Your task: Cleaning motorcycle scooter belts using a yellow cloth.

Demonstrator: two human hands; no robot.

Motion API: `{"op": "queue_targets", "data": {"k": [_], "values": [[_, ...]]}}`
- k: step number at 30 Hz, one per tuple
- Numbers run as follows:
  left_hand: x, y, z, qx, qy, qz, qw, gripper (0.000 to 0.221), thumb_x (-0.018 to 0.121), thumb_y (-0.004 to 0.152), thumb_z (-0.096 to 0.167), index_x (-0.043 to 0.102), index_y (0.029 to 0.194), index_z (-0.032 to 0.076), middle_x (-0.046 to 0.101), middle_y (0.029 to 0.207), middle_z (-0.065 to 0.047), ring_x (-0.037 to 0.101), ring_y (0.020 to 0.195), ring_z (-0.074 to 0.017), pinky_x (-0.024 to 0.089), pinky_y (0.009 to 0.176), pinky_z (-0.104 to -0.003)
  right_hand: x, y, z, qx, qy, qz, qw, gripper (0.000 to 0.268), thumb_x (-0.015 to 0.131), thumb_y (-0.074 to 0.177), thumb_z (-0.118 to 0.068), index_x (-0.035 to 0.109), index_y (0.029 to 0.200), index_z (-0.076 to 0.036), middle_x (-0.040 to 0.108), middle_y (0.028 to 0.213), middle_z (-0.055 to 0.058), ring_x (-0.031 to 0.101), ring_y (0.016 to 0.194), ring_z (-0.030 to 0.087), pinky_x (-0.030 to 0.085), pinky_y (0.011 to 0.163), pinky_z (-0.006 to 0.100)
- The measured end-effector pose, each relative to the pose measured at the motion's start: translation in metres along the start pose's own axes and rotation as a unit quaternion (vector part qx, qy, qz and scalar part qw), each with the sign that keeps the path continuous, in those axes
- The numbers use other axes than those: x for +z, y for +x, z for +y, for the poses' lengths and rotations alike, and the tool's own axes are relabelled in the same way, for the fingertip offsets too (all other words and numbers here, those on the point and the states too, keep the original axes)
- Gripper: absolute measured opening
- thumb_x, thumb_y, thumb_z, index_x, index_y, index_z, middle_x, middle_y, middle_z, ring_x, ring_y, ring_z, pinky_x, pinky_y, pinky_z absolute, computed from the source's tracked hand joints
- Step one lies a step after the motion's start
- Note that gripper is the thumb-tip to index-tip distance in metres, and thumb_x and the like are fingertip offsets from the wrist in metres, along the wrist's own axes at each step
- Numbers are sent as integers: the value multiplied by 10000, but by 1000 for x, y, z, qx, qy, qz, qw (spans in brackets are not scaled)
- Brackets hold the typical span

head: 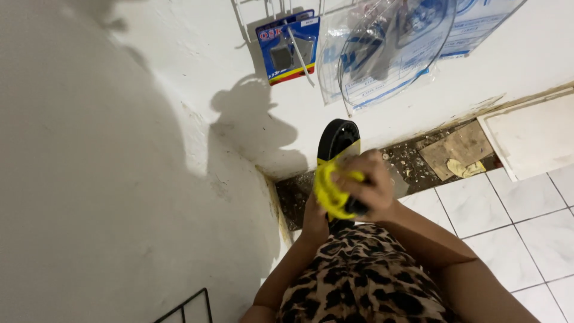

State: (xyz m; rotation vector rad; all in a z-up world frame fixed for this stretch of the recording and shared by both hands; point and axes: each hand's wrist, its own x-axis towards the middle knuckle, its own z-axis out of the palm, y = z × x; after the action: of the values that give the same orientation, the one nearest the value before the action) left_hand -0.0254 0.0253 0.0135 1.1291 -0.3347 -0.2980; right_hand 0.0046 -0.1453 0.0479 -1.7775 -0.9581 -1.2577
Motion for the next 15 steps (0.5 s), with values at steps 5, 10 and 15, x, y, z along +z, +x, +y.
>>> {"op": "queue_targets", "data": {"k": [5,10,15], "values": [[3,-4,-6,48,-42,-38,997,643,429,1071,384,320,1587,15,570,1426,-206,591,1205,-257,444,1043,-498,-15,46,20,90,-60,68,992,463,707,955,-386,657,1020,69,579,1004,264,593,897,447,492,796,520],[3,-6,0,66,-56,-72,994,611,379,1082,339,263,1611,57,518,1499,-168,542,1299,-286,409,1092,-506,-22,69,6,176,-99,142,969,196,684,992,-67,627,1048,112,560,1000,223,594,946,387,530,881,503],[5,11,14,84,-142,-122,979,715,437,1055,589,291,1634,198,506,1541,-20,473,1352,-148,416,1103,-418,-18,4,6,212,-79,121,966,257,674,972,-143,641,1003,111,583,964,245,607,926,455,504,845,520]]}}
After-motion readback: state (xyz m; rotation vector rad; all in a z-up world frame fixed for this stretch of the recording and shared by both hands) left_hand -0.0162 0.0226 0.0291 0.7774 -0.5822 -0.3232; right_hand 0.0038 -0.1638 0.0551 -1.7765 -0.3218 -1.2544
